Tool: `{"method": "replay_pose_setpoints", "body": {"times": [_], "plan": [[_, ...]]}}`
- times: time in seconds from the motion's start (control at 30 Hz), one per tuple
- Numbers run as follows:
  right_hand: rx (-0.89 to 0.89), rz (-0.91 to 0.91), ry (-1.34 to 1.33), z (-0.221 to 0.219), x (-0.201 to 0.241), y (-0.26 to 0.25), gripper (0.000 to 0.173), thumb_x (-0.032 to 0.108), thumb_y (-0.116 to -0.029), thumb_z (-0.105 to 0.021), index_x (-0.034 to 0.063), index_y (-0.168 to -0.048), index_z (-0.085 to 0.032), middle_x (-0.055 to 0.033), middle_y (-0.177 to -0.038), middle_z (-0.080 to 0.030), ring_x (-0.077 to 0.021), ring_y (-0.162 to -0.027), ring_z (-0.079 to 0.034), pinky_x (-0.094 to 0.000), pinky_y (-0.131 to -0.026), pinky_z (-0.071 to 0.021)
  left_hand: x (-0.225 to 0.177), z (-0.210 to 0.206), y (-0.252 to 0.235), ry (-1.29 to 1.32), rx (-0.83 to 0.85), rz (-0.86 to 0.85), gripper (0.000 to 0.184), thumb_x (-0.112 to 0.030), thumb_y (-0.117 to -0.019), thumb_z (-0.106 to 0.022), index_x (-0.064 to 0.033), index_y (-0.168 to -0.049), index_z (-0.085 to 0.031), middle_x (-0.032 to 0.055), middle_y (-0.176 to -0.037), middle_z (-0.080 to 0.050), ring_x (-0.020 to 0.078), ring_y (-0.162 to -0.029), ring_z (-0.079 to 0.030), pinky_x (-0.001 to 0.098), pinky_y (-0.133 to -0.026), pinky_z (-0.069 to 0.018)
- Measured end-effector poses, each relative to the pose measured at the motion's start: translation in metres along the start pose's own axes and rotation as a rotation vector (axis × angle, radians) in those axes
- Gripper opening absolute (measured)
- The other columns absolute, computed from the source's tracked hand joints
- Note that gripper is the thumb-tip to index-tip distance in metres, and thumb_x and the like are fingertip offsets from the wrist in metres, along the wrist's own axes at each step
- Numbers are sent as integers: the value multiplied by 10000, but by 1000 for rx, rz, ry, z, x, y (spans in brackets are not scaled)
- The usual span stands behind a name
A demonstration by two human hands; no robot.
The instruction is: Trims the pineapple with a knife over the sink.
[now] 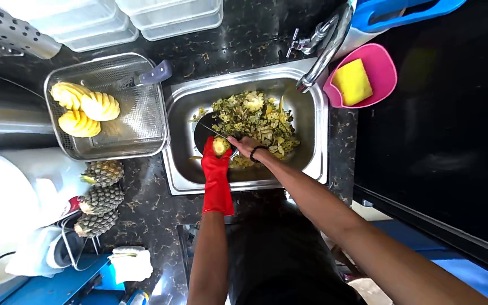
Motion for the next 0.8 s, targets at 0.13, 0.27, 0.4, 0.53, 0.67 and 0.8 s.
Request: {"method": "replay_pose_setpoints", "body": {"times": [0.13,0.27,0.4,0.53,0.67,0.8], "plan": [[-59,71,22,4,-6,10,856,674,-1054,-274,-67,-1071,-701,-299,-1113,-686,-448,-1090,-662,-651,-949,-485,4,1,20,48,-135,119,756,-327,-940,-739,-37,-1542,-386,239,-1466,-523,381,-1359,-506,520,-1136,-391],[-103,131,197,7,-4,38,812,675,-1045,-324,-36,-996,-714,-260,-992,-707,-439,-999,-693,-653,-872,-521,9,12,39,31,-136,125,789,-383,-903,-773,-79,-1530,-404,255,-1403,-554,426,-1269,-557,592,-1018,-468],[-90,110,412,4,-1,48,808,697,-1032,-323,-12,-1031,-710,-245,-1018,-714,-424,-1035,-693,-632,-877,-527,26,-4,10,78,-187,-100,803,-259,-833,-839,-11,-1490,-450,221,-1427,-558,318,-1325,-541,464,-1121,-426],[-117,124,497,5,-2,45,825,722,-1019,-315,-3,-1003,-707,-238,-990,-716,-423,-1015,-696,-635,-845,-520,46,-23,-22,68,-77,6,715,-256,-853,-826,-27,-1449,-504,158,-1386,-609,242,-1297,-572,427,-1121,-437],[-109,123,531,6,1,43,835,733,-1013,-314,-3,-997,-709,-239,-988,-715,-423,-1017,-695,-625,-850,-523,25,-2,13,171,-71,38,598,-166,-897,-780,-21,-1422,-532,198,-1355,-619,299,-1267,-586,463,-1089,-446],[-103,122,599,7,9,44,860,741,-1009,-303,-14,-1004,-715,-241,-988,-720,-423,-1009,-702,-623,-837,-523,13,12,27,195,-71,63,575,-131,-908,-757,-10,-1423,-533,225,-1338,-624,338,-1243,-599,489,-1071,-452]]}}
Point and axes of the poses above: each hand's wrist, its own y-axis away from the middle knuckle, its own z-axis out of the back of the hand, x = y × z, the point moved 10 cm from there along -y, towards the middle knuckle
